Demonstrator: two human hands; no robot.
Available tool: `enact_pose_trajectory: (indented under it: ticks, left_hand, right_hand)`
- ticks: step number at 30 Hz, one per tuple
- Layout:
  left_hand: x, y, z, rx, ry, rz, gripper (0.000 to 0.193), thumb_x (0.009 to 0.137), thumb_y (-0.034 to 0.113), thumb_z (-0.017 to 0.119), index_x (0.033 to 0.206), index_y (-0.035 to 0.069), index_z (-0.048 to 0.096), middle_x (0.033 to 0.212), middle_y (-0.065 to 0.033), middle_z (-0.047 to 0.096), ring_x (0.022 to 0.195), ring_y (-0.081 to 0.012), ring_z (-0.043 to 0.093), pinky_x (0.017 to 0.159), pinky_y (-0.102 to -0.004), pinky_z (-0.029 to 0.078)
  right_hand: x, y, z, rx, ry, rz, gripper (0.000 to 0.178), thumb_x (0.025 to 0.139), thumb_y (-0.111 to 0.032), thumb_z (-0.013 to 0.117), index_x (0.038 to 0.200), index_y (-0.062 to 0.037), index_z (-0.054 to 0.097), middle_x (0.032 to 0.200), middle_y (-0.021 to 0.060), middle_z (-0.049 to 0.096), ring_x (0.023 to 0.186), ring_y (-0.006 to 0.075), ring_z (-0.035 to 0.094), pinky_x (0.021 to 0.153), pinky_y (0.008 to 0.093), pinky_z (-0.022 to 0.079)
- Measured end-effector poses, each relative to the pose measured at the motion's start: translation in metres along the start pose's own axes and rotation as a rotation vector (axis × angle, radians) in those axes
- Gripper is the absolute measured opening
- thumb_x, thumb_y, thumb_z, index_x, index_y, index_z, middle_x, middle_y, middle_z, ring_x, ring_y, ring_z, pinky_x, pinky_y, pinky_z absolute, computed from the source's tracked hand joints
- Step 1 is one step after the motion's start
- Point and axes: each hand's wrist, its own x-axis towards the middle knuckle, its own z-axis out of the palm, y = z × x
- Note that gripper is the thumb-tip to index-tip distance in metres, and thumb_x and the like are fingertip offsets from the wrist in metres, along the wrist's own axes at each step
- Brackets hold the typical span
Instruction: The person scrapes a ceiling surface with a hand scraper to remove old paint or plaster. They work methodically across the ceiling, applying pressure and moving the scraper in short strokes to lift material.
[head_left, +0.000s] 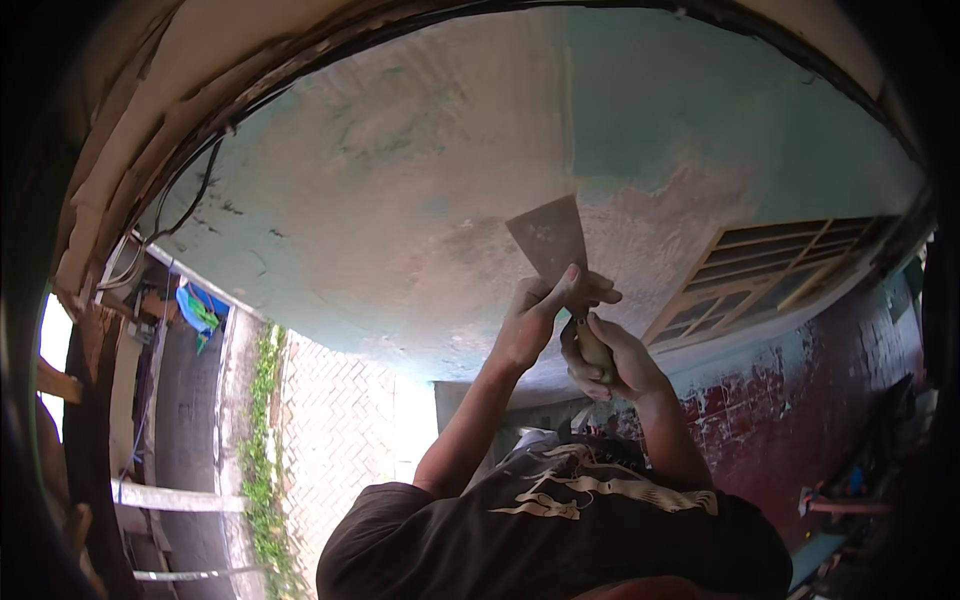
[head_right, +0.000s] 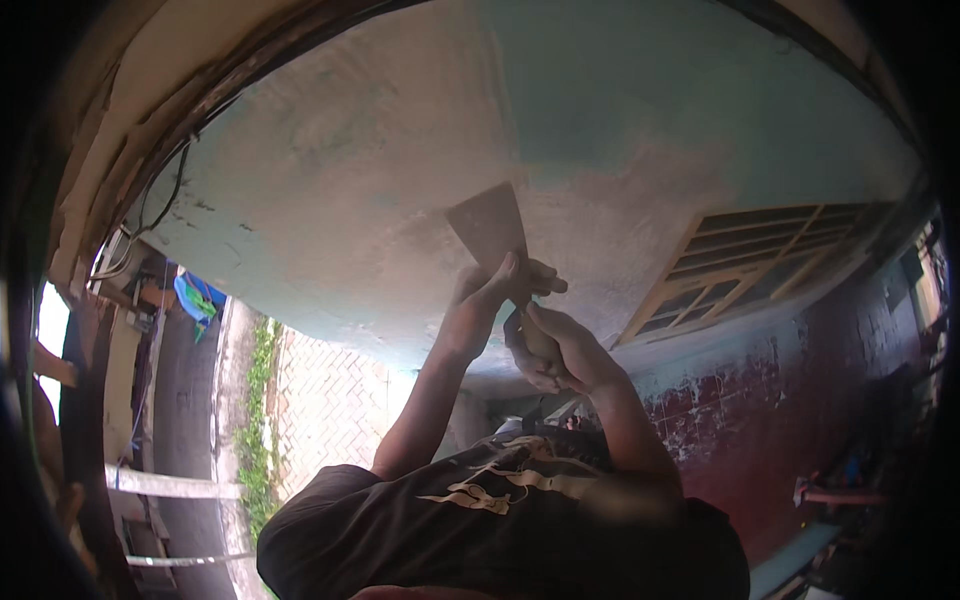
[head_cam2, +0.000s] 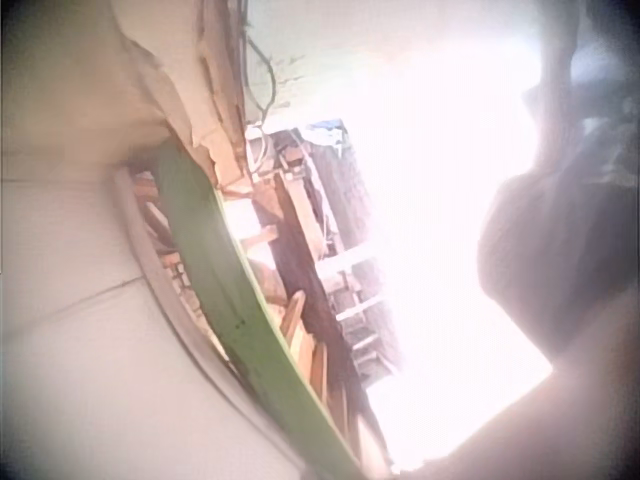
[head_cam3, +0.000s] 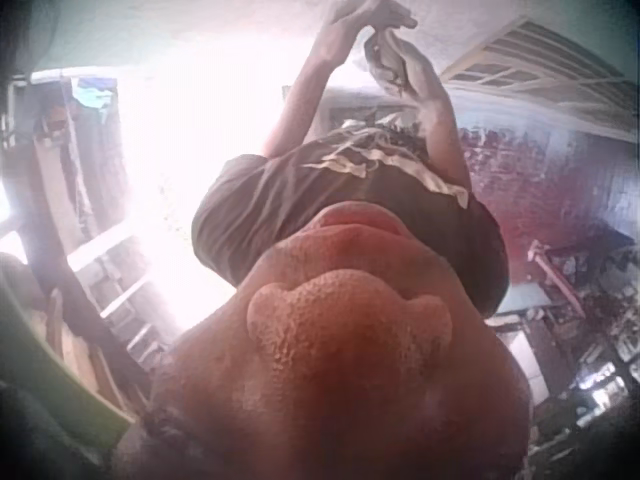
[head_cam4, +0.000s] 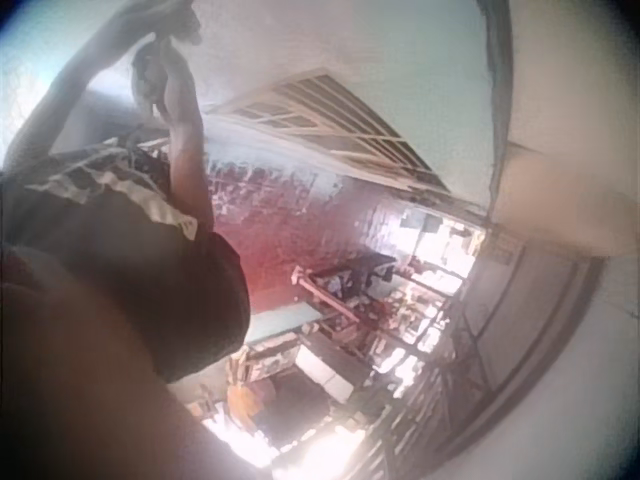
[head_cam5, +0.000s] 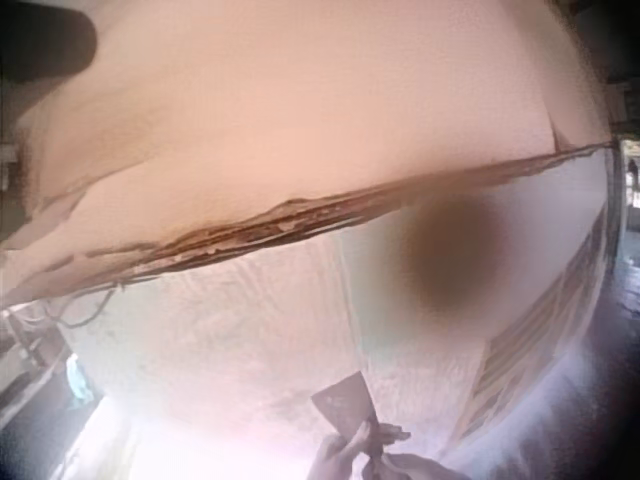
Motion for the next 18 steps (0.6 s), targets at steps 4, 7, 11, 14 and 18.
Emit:
enact_pose_trajectory:
  ticks: [4,7,11,14,18]
  left_hand:
    - [0.017,0.028,0.005,-0.058,0.18,0.131,0.055,0.107,0.042,0.041,0.11,-0.008,0.064,0.091,-0.0192,0.073,0.086,-0.0245,0.07,0.083,-0.0365,0.054]
    - [0.027,0.043,0.009,-0.185,0.365,0.222,0.05,0.107,0.038,0.047,0.103,-0.008,0.065,0.081,-0.015,0.071,0.075,-0.0178,0.069,0.07,-0.0294,0.054]
    - [0.041,0.033,0.004,-0.082,0.566,0.302,0.043,0.106,0.033,0.053,0.09,-0.006,0.065,0.071,-0.0092,0.067,0.069,-0.0117,0.066,0.061,-0.0264,0.049]
    - [0.05,0.033,-0.008,0.056,0.639,0.329,0.043,0.105,0.032,0.054,0.083,-0.004,0.064,0.067,-0.0066,0.064,0.064,-0.0103,0.064,0.057,-0.0257,0.046]
    - [0.065,0.065,-0.018,-0.042,0.724,0.446,0.045,0.104,0.032,0.056,0.078,-0.004,0.063,0.067,-0.0068,0.063,0.061,-0.0118,0.063,0.057,-0.025,0.046]
  right_hand:
    - [0.03,-0.036,0.023,-0.034,0.008,-0.138,0.052,0.105,-0.052,0.038,0.09,-0.0049,0.052,0.055,-0.002,0.038,0.033,0.0093,0.034,0.03,0.0252,0.031]
    - [0.049,-0.053,0.035,0.021,0.128,-0.082,0.049,0.106,-0.052,0.037,0.088,-0.0087,0.052,0.051,-0.0036,0.038,0.03,0.0069,0.032,0.027,0.0232,0.025]
    - [0.071,-0.045,0.031,0.155,0.157,-0.139,0.046,0.106,-0.051,0.039,0.089,-0.0103,0.052,0.048,-0.0057,0.038,0.028,0.0052,0.03,0.026,0.0214,0.023]
    - [0.085,-0.052,0.036,0.027,0.203,-0.203,0.044,0.107,-0.048,0.04,0.089,-0.0104,0.053,0.048,-0.006,0.039,0.028,0.0048,0.031,0.027,0.0215,0.024]
    - [0.093,-0.093,0.075,-0.141,0.258,-0.191,0.04,0.106,-0.046,0.044,0.089,-0.011,0.054,0.05,-0.0061,0.04,0.029,0.0043,0.03,0.029,0.0215,0.022]
